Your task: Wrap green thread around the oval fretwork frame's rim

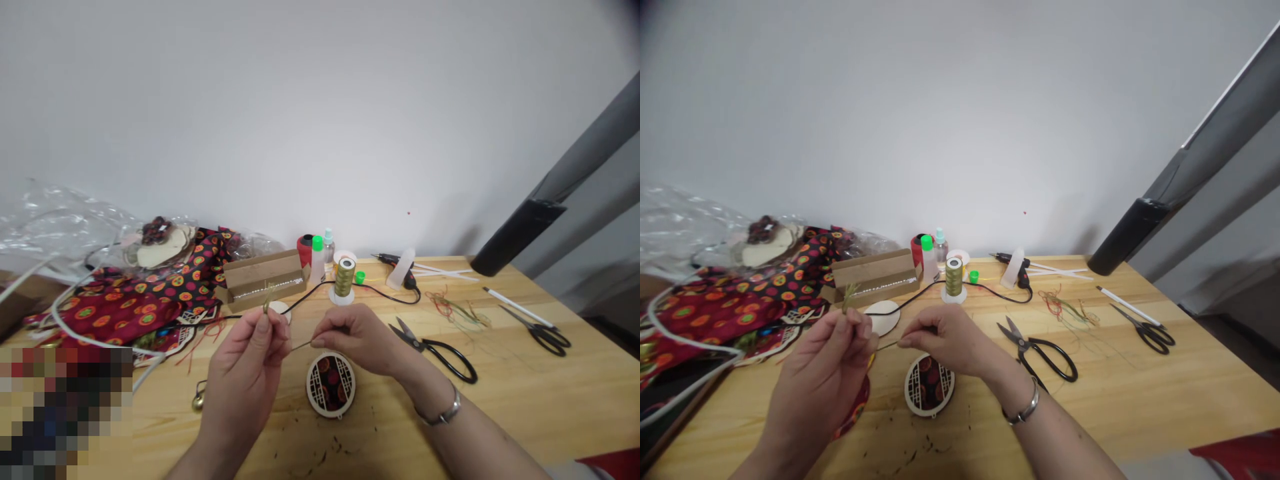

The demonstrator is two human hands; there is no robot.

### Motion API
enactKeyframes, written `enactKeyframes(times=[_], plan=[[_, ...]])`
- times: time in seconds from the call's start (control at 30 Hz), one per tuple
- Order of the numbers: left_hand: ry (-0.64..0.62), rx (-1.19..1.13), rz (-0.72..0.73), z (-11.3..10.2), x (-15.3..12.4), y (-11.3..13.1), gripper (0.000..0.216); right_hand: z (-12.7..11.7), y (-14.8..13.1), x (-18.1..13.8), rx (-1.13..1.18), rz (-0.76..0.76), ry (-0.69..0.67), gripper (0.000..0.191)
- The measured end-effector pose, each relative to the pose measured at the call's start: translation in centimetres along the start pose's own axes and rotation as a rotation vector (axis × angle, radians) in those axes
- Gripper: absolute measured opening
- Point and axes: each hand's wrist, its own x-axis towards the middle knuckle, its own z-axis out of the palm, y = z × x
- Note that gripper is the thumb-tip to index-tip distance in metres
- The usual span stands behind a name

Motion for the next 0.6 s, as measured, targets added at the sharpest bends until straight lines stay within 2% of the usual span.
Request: enactKeyframes(times=[0.23, 0.33, 0.4, 0.47, 0.6], plan=[[0.099, 0.257, -0.008, -2.2, -1.7, -0.3, 0.015, -2.2, 0.1, 1.3, -0.217, -0.213, -0.001, 0.011], [0.188, 0.366, -0.069, -3.3, -2.9, -0.7, 0.02, -2.9, 0.4, 1.8, -0.282, -0.258, 0.016, 0.013], [0.212, 0.475, -0.038, -3.7, -3.7, -0.9, 0.02, -3.1, 0.5, 1.9, -0.312, -0.255, 0.027, 0.013], [0.131, 0.594, 0.054, -4.0, -4.3, -0.8, 0.016, -3.4, 0.6, 2.0, -0.334, -0.244, 0.042, 0.013], [-0.131, 0.71, 0.177, -4.1, -4.8, -0.3, 0.021, -3.8, 0.9, 2.1, -0.394, -0.236, 0.071, 0.013]])
